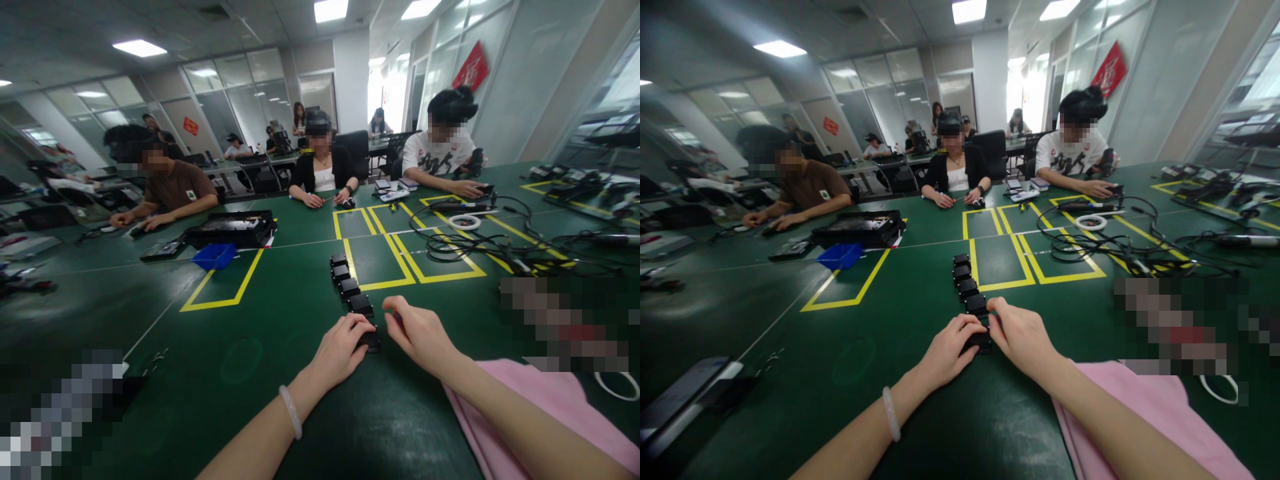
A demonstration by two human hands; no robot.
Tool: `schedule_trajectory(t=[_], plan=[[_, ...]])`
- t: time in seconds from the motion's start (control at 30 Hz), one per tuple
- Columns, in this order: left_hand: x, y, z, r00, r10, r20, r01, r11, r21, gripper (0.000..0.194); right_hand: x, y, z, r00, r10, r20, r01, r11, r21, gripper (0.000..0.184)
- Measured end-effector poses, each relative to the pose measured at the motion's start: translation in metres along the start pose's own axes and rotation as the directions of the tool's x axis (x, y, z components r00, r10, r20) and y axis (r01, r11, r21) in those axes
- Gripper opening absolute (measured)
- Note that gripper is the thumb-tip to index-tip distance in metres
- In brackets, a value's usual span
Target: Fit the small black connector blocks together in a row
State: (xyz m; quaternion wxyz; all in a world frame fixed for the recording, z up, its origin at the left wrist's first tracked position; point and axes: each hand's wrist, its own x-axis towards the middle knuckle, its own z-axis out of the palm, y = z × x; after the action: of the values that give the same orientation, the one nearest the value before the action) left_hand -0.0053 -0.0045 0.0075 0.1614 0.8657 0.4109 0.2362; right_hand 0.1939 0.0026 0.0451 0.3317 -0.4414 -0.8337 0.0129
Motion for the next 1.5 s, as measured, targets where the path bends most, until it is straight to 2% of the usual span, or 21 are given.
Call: schedule_trajectory(t=[0.1,0.2,0.4,0.6,0.87,1.07,1.23,1.5], plan=[[0.0001,0.0000,0.0000,1.000,-0.003,0.002,0.003,1.000,0.002,0.040,-0.0005,0.0006,-0.0014,1.000,-0.003,0.025,0.003,1.000,-0.007,0.012],[0.0004,0.0000,0.0002,1.000,-0.005,0.003,0.005,1.000,0.004,0.040,-0.0012,0.0021,-0.0019,0.999,-0.015,0.045,0.016,1.000,-0.018,0.019],[0.0007,0.0003,0.0003,1.000,0.000,0.000,0.000,1.000,0.003,0.038,-0.0006,0.0007,-0.0015,1.000,0.007,0.012,-0.007,1.000,0.009,0.014],[0.0002,-0.0001,0.0008,1.000,-0.001,-0.003,0.001,1.000,0.010,0.040,-0.0005,0.0000,-0.0033,0.999,-0.018,0.044,0.018,1.000,-0.003,0.018],[0.0001,0.0008,-0.0011,1.000,-0.002,0.006,0.002,1.000,0.005,0.039,0.0000,0.0003,-0.0003,0.999,0.026,0.032,-0.026,0.999,0.021,0.016],[0.0002,0.0009,-0.0017,1.000,-0.012,0.015,0.012,1.000,0.003,0.040,-0.0009,0.0007,-0.0027,0.998,-0.022,0.055,0.021,1.000,0.019,0.018],[0.0003,0.0012,-0.0015,1.000,-0.014,0.014,0.014,1.000,0.006,0.040,-0.0020,-0.0002,-0.0009,1.000,0.004,0.012,-0.004,0.999,0.038,0.018],[0.0003,-0.0003,-0.0005,1.000,-0.010,0.016,0.010,1.000,0.005,0.041,-0.0008,-0.0004,-0.0005,0.999,-0.018,0.050,0.017,0.999,0.031,0.015]])
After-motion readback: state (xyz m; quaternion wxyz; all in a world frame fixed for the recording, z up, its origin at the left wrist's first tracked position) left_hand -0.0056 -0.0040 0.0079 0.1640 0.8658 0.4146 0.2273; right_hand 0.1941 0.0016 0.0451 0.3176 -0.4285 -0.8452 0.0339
